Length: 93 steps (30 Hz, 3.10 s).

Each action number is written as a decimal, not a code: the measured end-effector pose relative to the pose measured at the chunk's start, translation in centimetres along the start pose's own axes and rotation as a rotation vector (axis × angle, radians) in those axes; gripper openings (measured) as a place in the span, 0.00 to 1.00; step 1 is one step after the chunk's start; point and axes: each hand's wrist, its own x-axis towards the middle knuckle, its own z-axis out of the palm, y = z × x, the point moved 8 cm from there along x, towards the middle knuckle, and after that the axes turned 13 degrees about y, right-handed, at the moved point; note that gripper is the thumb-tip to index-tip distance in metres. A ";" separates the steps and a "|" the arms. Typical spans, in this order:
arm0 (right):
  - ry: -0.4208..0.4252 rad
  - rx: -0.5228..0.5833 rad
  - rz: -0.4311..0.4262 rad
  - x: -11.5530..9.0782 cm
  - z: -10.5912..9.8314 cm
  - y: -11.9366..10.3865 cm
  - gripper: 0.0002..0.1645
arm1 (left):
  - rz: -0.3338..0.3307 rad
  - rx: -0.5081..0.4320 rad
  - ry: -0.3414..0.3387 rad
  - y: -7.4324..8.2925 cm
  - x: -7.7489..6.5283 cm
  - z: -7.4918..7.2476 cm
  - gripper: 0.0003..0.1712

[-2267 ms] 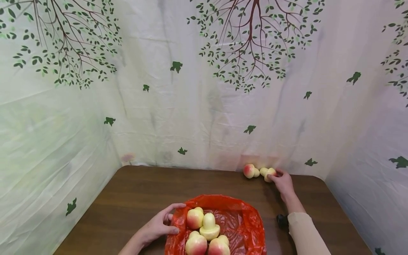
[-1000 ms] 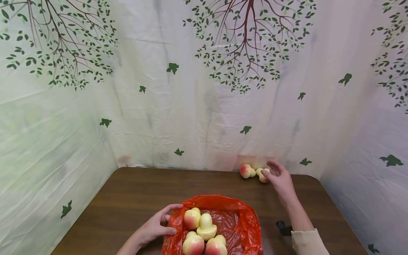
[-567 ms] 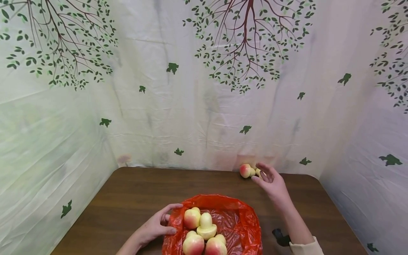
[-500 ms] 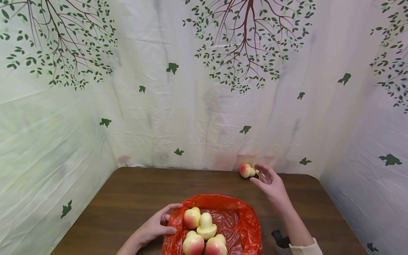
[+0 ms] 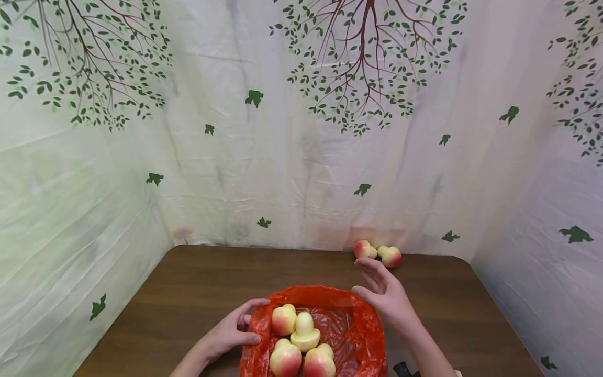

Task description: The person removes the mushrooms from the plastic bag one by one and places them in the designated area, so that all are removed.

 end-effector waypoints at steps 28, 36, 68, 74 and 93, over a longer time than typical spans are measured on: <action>-0.341 0.059 0.092 -3.0 9.4 2.6 0.38 | -0.008 0.009 -0.002 0.0 0.1 -0.1 0.44; -0.446 0.045 0.113 -3.8 11.4 4.0 0.33 | 0.007 0.017 -0.006 0.1 0.2 -0.1 0.43; -0.455 -0.155 0.085 -4.2 11.5 7.1 0.35 | -0.012 0.004 -0.003 -0.3 -0.2 0.1 0.43; -0.461 -0.133 0.114 -4.4 11.5 7.5 0.34 | -0.003 -0.013 -0.014 -0.4 -0.5 0.3 0.43; -0.399 -0.010 0.276 -3.2 10.3 6.8 0.37 | 0.037 0.017 -0.013 0.2 0.3 0.0 0.42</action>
